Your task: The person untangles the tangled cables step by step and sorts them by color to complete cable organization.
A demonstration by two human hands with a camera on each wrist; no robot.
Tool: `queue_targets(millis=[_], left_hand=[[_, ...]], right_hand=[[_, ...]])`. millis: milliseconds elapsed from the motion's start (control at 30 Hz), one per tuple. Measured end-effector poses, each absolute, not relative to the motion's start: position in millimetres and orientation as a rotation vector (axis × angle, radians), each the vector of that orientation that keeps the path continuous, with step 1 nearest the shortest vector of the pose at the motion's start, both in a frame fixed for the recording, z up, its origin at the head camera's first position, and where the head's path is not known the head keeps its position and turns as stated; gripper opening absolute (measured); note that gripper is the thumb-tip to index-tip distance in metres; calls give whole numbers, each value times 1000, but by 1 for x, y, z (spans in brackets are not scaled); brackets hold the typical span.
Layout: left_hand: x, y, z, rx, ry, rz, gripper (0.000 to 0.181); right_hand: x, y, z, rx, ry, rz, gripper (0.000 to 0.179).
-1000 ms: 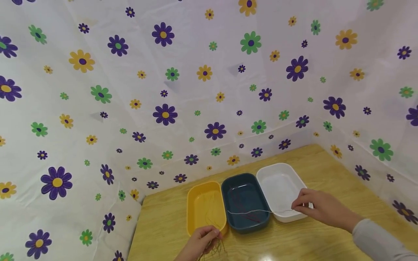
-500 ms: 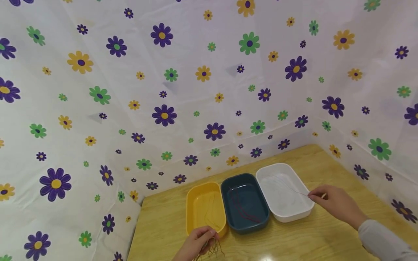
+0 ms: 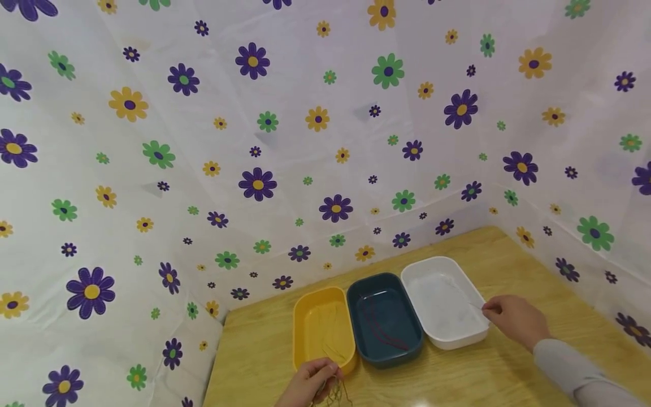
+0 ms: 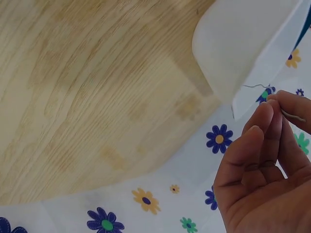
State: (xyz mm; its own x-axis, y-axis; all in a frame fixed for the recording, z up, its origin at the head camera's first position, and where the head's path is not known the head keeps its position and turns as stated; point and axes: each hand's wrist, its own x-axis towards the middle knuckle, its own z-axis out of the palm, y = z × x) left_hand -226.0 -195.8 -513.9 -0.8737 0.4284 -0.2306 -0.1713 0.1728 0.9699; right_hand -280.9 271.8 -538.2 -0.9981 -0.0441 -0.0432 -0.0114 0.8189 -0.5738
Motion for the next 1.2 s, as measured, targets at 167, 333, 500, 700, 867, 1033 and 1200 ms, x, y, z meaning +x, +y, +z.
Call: queue_targets(millis=[167, 333, 500, 700, 867, 1033, 1200], left_hand=[[-224, -198, -515, 237, 2028, 1732, 41], [-226, -193, -518, 230, 2031, 1731, 39], [-227, -192, -516, 210, 2051, 1727, 38], [-228, -190, -515, 203, 2069, 1716, 38], [-228, -189, -517, 234, 2073, 1708, 40], [-228, -189, -517, 255, 2041, 1720, 41], [-227, -189, -517, 249, 2010, 1730, 41]], right_hand=[[-292, 255, -552, -48, 2962, -939, 24], [-296, 248, -553, -31, 2988, -909, 19], [-304, 238, -560, -55, 3010, -868, 15], [-309, 231, -573, -107, 3053, -827, 8], [-309, 230, -576, -142, 3098, -794, 6], [-306, 235, -572, -145, 3052, -877, 9], [-300, 236, -567, -160, 2988, -1040, 14]])
